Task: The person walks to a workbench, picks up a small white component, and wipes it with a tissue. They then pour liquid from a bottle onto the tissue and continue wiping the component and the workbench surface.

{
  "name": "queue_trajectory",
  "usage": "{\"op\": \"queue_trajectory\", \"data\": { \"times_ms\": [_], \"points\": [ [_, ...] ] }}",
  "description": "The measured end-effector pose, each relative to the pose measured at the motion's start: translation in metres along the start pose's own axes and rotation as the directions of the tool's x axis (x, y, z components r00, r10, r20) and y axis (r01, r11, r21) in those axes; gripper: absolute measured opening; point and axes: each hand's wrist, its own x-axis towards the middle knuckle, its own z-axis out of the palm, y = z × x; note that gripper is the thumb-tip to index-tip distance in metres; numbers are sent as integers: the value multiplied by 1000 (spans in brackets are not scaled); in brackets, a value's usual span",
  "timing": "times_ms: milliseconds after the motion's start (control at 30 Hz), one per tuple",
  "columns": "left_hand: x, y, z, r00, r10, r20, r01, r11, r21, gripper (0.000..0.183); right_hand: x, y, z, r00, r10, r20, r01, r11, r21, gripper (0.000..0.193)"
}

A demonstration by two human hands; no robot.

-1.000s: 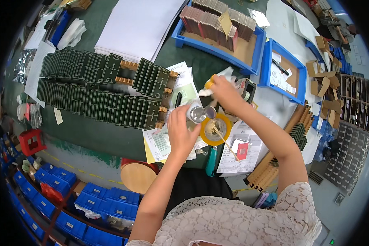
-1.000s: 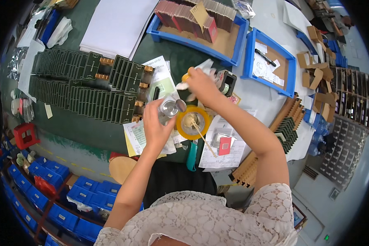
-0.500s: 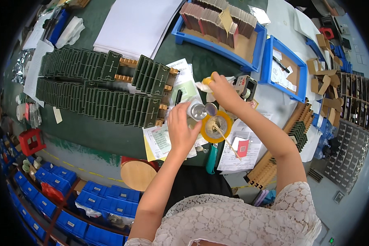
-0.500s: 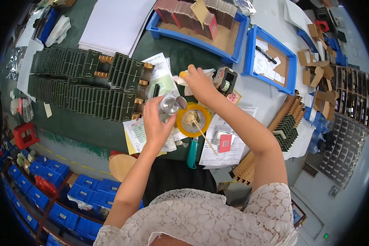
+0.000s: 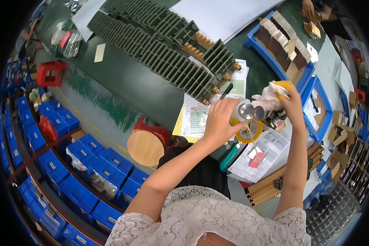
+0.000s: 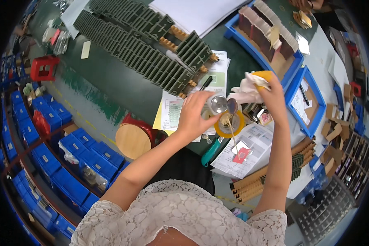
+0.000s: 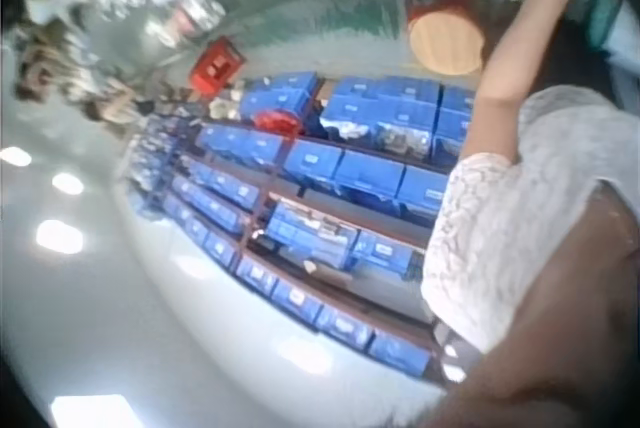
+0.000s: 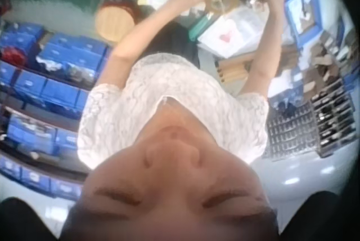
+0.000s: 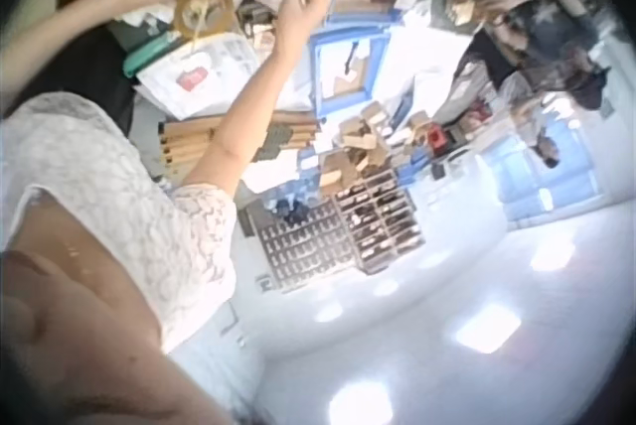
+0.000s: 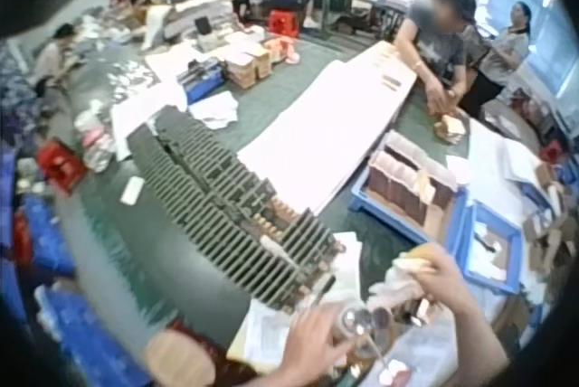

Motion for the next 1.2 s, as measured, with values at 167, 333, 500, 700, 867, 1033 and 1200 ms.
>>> {"op": "queue_trajectory", "data": {
  "times_ms": [167, 333, 500, 700, 867, 1033, 1200],
  "points": [
    [-47, 14, -62, 989, -93, -116, 93, 996, -7, 54, -46, -64, 6, 985, 168, -37, -152, 951, 270, 35],
    [-117, -10, -140, 868, -302, -394, 321, 947, -17, 52, -96, -108, 116, 988, 5, 155, -92, 825, 558, 38],
    [-161, -33, -218, 747, -308, -590, 468, 873, 138, 51, -69, -103, 275, 963, 231, 139, -253, 590, 767, 31],
    [-183, -85, -277, 715, -359, -600, 507, 857, 92, 55, -53, -70, 337, 927, -367, -82, 333, 902, -274, 34],
    [-174, -115, -314, 768, -361, -529, 459, 886, 61, 55, -84, -92, 352, 951, -307, 20, 258, 760, -596, 48],
    [-158, -134, -350, 808, -369, -460, 430, 902, 32, 55, -67, -98, 370, 955, -253, -155, 129, 825, -550, 46],
    [-144, -147, -371, 826, -360, -433, 402, 916, 5, 54, -53, -107, 426, 917, -356, -179, 218, 824, -522, 41]
  ]
}}
